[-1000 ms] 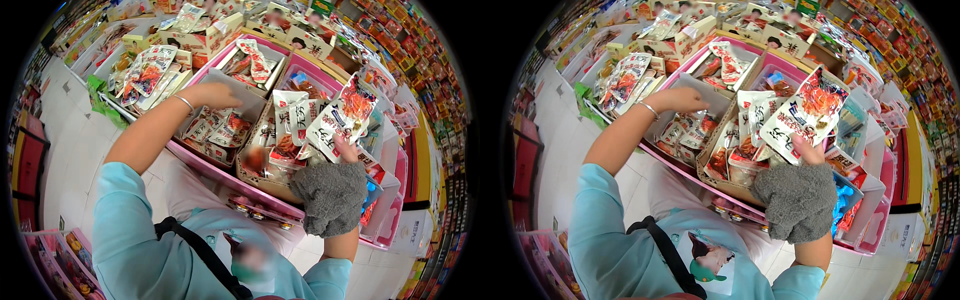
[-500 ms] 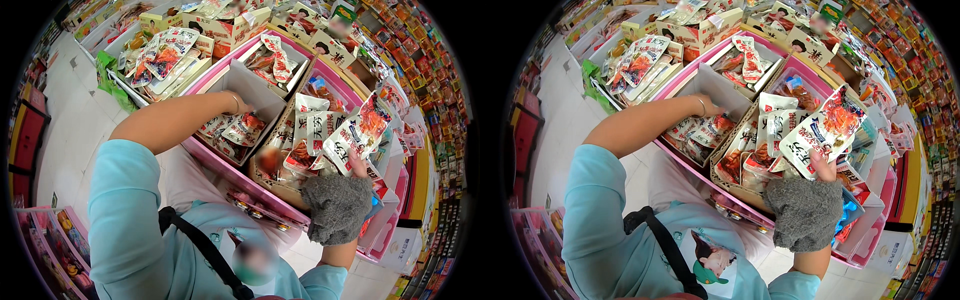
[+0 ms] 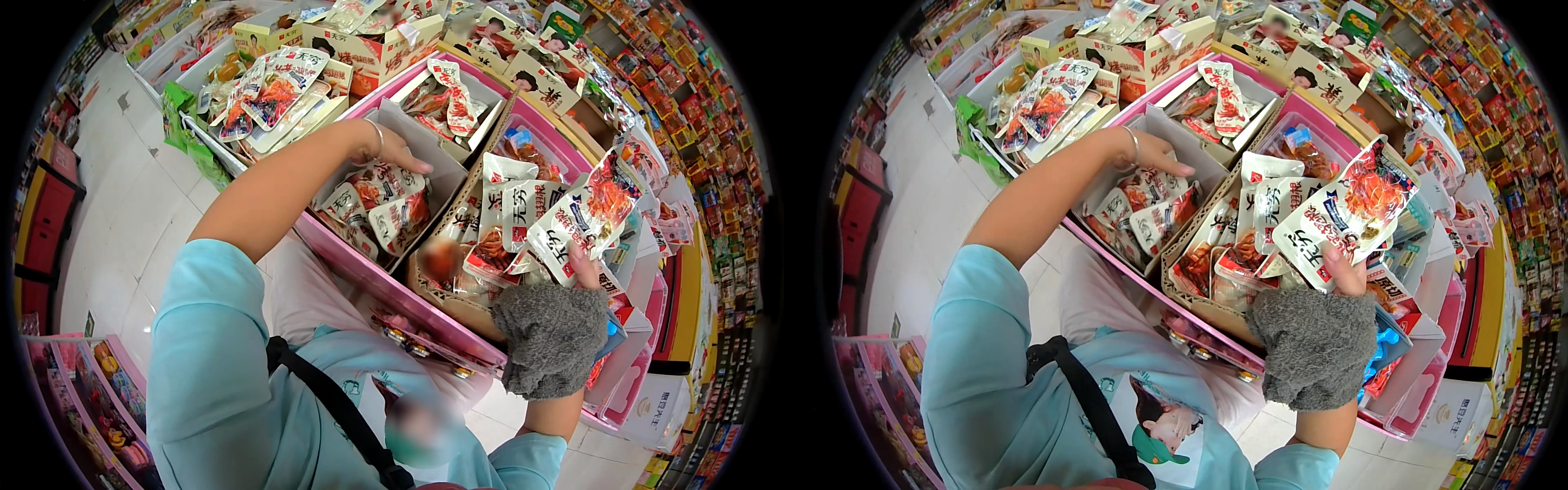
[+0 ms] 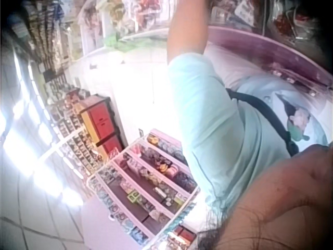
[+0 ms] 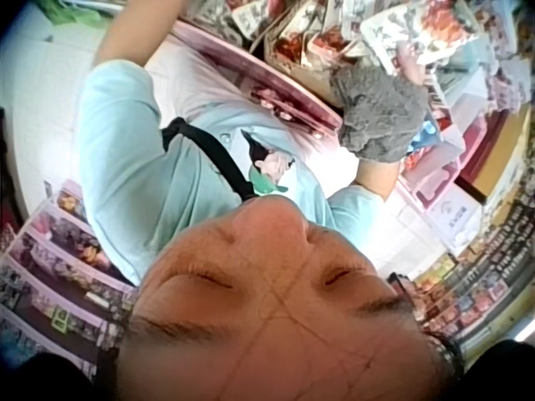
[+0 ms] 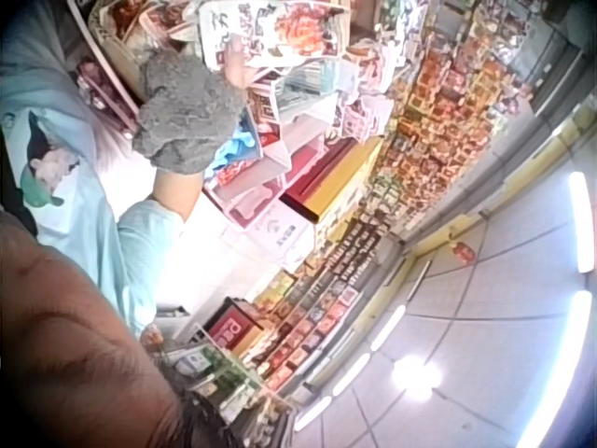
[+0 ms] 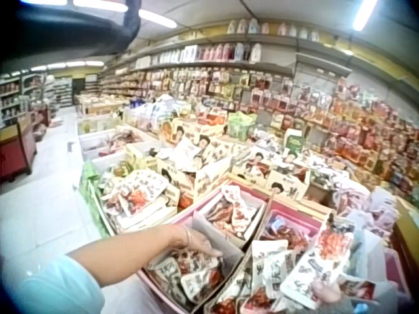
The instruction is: The person repeatedly picks up packaged snack items from a pink display bin, briefly holds them, and places them back into the same bin. The person handles multiple snack packages one at a time, occasionally using a gray cloth held in the right hand while sorting.
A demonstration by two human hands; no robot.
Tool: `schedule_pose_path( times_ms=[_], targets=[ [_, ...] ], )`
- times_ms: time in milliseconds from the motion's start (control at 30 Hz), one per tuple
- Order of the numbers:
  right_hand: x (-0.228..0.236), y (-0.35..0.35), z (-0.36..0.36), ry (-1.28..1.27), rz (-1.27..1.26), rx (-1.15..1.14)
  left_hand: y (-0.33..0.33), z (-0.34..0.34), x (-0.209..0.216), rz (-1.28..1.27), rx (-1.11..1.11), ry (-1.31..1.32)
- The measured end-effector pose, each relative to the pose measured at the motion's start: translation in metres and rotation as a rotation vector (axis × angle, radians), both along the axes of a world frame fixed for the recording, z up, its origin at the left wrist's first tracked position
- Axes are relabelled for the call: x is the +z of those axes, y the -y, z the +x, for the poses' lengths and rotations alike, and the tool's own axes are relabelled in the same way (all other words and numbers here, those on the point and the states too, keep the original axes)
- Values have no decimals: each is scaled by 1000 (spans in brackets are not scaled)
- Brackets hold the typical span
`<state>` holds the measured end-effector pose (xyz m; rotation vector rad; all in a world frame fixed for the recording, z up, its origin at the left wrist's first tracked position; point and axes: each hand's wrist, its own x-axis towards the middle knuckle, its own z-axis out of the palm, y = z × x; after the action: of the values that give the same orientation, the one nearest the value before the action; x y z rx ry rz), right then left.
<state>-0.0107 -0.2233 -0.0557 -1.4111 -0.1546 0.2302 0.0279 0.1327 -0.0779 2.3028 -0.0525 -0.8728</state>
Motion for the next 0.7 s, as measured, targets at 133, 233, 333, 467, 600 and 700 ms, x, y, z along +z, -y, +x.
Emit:
schedule_pose_path(
  times_ms=[133,233,333,467,600,700],
  targets=[
    [1,-1,-1,-2,-5,-1,-2,-2,14,-196,-146,-143],
    [3,-2,-2,-3,-15,-1,5,0,0,-132,-230,-75],
    [3,-1,-1,-8,-21,-2,24,-7,-5,230,-314,-8],
    [4,-3,-1,-5,-29,-3,21,0,-18,274,-257,-47],
    [4,-4,-1,-9,-36,-6,22,-1,-2,212,-326,-90],
    [6,-6,-2,-9,-44,-4,13,7,-31,-141,-309,-319]
  ],
)
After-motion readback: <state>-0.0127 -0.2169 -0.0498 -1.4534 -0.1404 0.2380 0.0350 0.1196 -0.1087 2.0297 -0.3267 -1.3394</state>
